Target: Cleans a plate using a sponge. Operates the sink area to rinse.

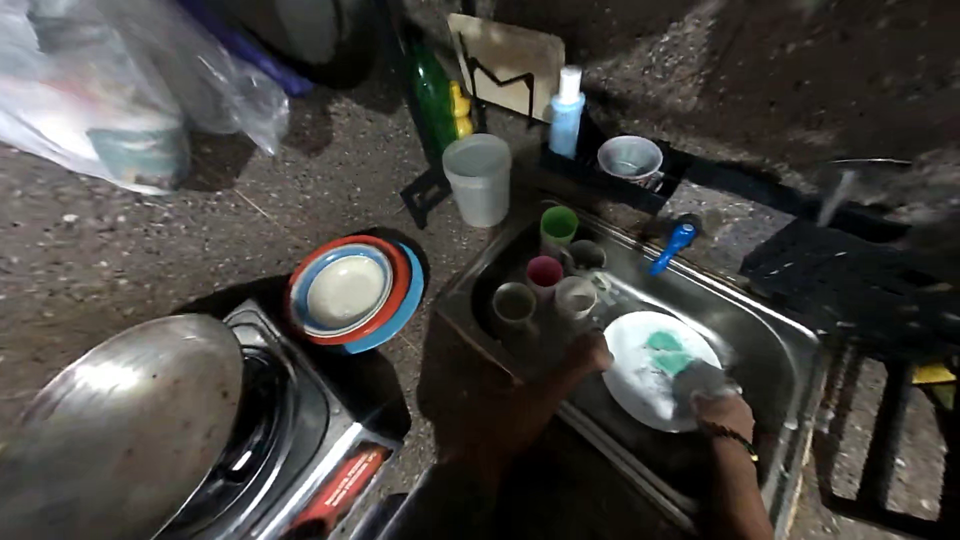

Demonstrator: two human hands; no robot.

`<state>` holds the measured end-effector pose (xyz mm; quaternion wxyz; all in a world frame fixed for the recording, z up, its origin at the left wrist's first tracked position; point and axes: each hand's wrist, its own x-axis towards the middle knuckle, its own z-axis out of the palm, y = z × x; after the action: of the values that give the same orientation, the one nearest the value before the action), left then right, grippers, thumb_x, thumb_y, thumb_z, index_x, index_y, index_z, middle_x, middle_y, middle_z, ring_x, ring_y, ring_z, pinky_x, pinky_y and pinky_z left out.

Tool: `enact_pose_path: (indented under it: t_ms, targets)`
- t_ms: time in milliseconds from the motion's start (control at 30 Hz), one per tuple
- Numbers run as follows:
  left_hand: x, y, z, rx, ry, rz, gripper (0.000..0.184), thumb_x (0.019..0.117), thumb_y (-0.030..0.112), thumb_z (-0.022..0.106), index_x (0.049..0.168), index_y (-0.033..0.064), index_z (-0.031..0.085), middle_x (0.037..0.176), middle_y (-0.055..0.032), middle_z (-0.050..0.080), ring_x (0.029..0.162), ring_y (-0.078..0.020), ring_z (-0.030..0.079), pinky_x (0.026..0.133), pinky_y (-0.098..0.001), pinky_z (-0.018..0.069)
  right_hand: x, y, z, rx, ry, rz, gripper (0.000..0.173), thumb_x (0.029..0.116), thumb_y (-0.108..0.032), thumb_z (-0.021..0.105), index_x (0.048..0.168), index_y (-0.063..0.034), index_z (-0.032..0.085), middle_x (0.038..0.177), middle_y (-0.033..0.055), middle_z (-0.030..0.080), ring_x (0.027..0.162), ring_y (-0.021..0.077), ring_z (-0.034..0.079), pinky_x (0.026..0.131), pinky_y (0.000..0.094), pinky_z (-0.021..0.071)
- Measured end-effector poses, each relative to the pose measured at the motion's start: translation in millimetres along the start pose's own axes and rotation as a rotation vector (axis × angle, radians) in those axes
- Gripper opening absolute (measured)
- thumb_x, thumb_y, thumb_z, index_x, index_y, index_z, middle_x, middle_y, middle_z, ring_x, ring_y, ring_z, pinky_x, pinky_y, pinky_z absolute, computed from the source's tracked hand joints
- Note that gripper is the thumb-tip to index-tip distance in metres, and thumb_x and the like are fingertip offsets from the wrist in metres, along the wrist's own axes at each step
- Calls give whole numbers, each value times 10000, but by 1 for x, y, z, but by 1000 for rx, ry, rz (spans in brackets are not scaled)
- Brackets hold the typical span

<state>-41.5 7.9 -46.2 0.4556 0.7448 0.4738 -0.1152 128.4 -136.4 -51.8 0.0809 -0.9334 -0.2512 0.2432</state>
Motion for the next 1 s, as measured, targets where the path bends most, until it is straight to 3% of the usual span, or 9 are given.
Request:
enact_pose_path:
  t_ms: [200, 367, 500, 600, 667, 767, 867, 933, 1000]
  targets:
    - [-2, -5, -4, -37, 13, -9, 446, 981, 164, 613, 1335, -100, 547, 1317, -277, 602, 1243, -380, 591, 1035, -535, 478, -1, 2, -2, 103, 35, -36, 535, 944, -154, 720, 1387, 89, 545, 1374, 337, 578, 1323, 474, 544, 1124, 615, 409]
    - [-29, 5, -17, -150, 74, 27, 475, 1012, 157, 577, 1422, -68, 493, 1331, -275, 598, 1246, -368, 592, 1060, -506, 472, -21, -7, -32, 104, 47, -69, 533, 962, -154, 691, 1412, 81, 529, 1383, 319, 582, 1325, 454, 548, 1134, 594, 407]
    - [-50, 14, -33, -140, 103, 28, 375, 1032, 170, 542, 1337, -47, 567, 1216, -244, 648, 1085, -321, 675, 947, -487, 550, -36, -16, -61, 140, 82, -111, 488, 955, -133, 674, 1379, 80, 559, 1329, 319, 615, 1271, 466, 585, 1096, 610, 436]
    - [-73, 8, -43, -139, 121, 51, 395, 1041, 195, 542, 1350, -50, 566, 1268, -249, 628, 1168, -329, 631, 1018, -491, 495, -53, -22, -72, 131, 102, -167, 455, 966, -138, 657, 1359, 77, 580, 1314, 319, 625, 1253, 465, 599, 1086, 613, 438]
    - [-87, -5, -43, -186, 158, 81, 372, 1045, 205, 531, 1308, -51, 595, 1231, -244, 640, 1133, -319, 640, 995, -484, 507, -64, -23, -71, 138, 123, -229, 437, 968, -147, 664, 1335, 81, 600, 1289, 330, 633, 1227, 482, 609, 1072, 637, 438]
    - [-122, -18, -50, -334, 167, 42, 406, 1045, 152, 546, 1401, -41, 526, 1323, -242, 607, 1193, -306, 626, 1029, -462, 504, -74, -26, -62, 169, 156, -370, 409, 949, -104, 679, 1287, 117, 615, 1241, 357, 639, 1173, 508, 623, 1041, 656, 446]
    - [-154, -36, -58, -483, 245, 10, 401, 1028, 99, 567, 1408, -21, 525, 1309, -222, 621, 1141, -276, 656, 980, -441, 542, -83, -45, -52, 199, 127, -480, 372, 948, -92, 668, 1237, 140, 627, 1185, 365, 649, 1128, 505, 635, 1013, 649, 461]
    - [-168, -50, -65, -539, 292, -17, 372, 1031, 97, 564, 1388, -6, 541, 1221, -204, 653, 1008, -246, 703, 871, -421, 602, -91, -63, -47, 234, 94, -529, 363, 942, -91, 657, 1232, 128, 635, 1167, 342, 664, 1116, 473, 646, 1004, 628, 474]
    - [-186, -62, -76, -515, 321, -75, 339, 1037, 111, 561, 1358, 2, 561, 1161, -186, 665, 937, -226, 710, 829, -407, 608, -100, -84, -41, 259, 38, -553, 386, 947, -90, 647, 1277, 107, 618, 1188, 315, 667, 1138, 439, 646, 1017, 599, 479]
